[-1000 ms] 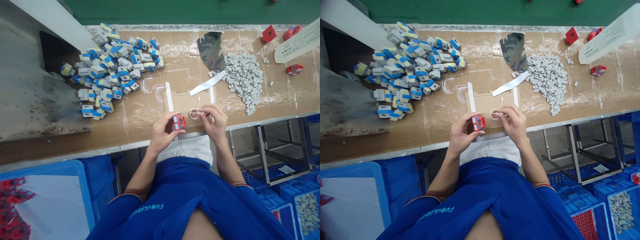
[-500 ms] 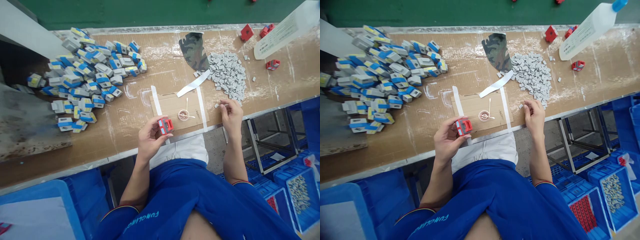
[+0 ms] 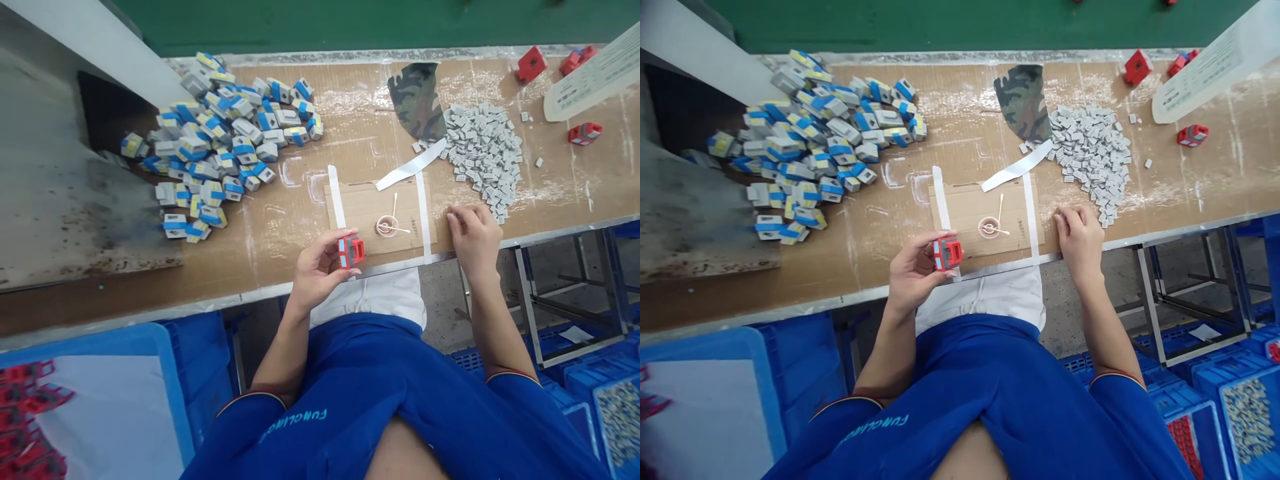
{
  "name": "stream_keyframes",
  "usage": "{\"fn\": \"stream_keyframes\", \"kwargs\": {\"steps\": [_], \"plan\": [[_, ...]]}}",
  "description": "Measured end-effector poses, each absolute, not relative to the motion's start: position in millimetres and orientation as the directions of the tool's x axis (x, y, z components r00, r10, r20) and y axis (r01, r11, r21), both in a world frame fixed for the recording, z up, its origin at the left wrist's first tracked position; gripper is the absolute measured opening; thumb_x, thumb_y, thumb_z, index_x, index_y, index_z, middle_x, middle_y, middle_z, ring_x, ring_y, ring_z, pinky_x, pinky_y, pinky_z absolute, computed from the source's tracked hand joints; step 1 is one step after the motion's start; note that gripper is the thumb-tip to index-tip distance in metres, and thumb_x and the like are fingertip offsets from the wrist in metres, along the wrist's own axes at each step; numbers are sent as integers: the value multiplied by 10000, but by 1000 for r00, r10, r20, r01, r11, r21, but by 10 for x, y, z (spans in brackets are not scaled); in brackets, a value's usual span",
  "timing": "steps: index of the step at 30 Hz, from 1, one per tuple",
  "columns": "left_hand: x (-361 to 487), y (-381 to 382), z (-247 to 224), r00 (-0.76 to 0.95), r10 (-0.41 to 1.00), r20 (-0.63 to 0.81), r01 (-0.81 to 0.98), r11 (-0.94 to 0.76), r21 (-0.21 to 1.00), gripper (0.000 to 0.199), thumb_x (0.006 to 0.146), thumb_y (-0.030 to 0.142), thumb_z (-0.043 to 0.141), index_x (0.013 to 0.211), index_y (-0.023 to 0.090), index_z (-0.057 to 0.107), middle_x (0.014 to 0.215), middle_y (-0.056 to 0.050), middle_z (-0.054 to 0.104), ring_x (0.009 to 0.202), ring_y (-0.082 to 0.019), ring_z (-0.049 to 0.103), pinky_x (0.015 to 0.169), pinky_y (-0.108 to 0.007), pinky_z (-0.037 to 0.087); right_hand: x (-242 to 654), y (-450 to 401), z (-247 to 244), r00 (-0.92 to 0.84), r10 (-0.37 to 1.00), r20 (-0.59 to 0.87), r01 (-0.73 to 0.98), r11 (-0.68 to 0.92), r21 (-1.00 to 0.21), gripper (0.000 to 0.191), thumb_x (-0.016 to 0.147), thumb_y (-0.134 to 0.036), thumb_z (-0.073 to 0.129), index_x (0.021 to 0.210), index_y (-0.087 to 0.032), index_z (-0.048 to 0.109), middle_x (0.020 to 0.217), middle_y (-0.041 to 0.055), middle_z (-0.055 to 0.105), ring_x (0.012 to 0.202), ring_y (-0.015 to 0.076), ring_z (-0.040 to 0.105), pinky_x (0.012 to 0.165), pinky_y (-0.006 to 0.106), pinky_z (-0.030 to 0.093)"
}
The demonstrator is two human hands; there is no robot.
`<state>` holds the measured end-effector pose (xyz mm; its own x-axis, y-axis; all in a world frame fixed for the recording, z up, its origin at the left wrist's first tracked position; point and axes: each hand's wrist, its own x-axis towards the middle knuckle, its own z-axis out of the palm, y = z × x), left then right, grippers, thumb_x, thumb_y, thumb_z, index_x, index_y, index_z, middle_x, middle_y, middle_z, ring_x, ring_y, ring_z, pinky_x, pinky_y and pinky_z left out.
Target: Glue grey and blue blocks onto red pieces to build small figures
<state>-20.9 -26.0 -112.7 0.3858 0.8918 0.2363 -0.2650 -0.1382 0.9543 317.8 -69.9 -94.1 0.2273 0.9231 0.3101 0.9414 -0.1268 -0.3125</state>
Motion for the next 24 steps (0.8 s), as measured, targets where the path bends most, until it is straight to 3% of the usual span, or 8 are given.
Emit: {"fn": "stream_keyframes", "kwargs": {"steps": [4, 7, 11, 15, 19, 22, 24], "plan": [[-211, -249, -1129, 422, 871, 251, -309, -122, 943, 722, 790, 182, 979, 1445, 323, 711, 1422, -117, 766, 1205, -248, 813, 912, -262, 703, 3253, -645, -1042, 168, 916, 365, 970, -88, -226, 294, 1085, -331, 507, 1065, -220, 779, 1004, 121, 743, 953, 272, 696, 866, 399, 562], [-214, -243, -1132, 425, 866, 263, -309, -134, 942, 727, 789, 197, 982, 1451, 322, 707, 1419, -121, 767, 1201, -252, 815, 922, -279, 707, 3301, -604, -1069, 149, 916, 373, 967, -56, -249, 307, 1085, -349, 497, 1057, -226, 777, 973, 116, 731, 945, 278, 694, 869, 416, 573], [-214, -245, -1139, 418, 870, 259, -260, -159, 952, 709, 801, 253, 981, 1448, 328, 704, 1410, -120, 771, 1143, -234, 828, 894, -289, 716, 3268, -659, -1014, 277, 878, 390, 898, -92, -430, 289, 1038, -456, 609, 1133, -228, 759, 941, 84, 753, 826, 245, 707, 794, 403, 608], [-207, -239, -1151, 415, 869, 270, -208, -198, 958, 675, 813, 350, 976, 1432, 295, 713, 1386, -140, 779, 1134, -243, 825, 887, -308, 720, 3058, -847, -877, 443, 819, 366, 752, -117, -649, 351, 951, -581, 764, 1013, -235, 757, 869, 45, 774, 745, 213, 729, 715, 368, 633], [-201, -227, -1157, 405, 864, 297, -191, -238, 952, 669, 806, 375, 981, 1418, 284, 724, 1368, -139, 788, 1166, -246, 816, 931, -317, 710, 2780, -1014, -724, 436, 838, 328, 662, -51, -748, 254, 944, -502, 815, 955, -248, 795, 870, 41, 785, 791, 218, 755, 705, 375, 636], [-200, -228, -1153, 405, 863, 301, -186, -244, 952, 660, 812, 371, 976, 1416, 285, 727, 1360, -137, 791, 1157, -245, 817, 939, -327, 710, 2661, -1050, -660, 381, 866, 324, 675, -21, -737, 136, 989, -386, 766, 1027, -282, 844, 902, 40, 772, 829, 216, 742, 704, 379, 620], [-200, -232, -1152, 411, 862, 296, -189, -238, 953, 661, 812, 364, 976, 1419, 286, 727, 1358, -135, 791, 1152, -241, 816, 946, -328, 707, 2641, -1036, -653, 347, 878, 331, 703, -10, -711, 157, 1013, -322, 719, 1082, -299, 857, 888, 32, 737, 802, 199, 706, 692, 365, 594]]}}
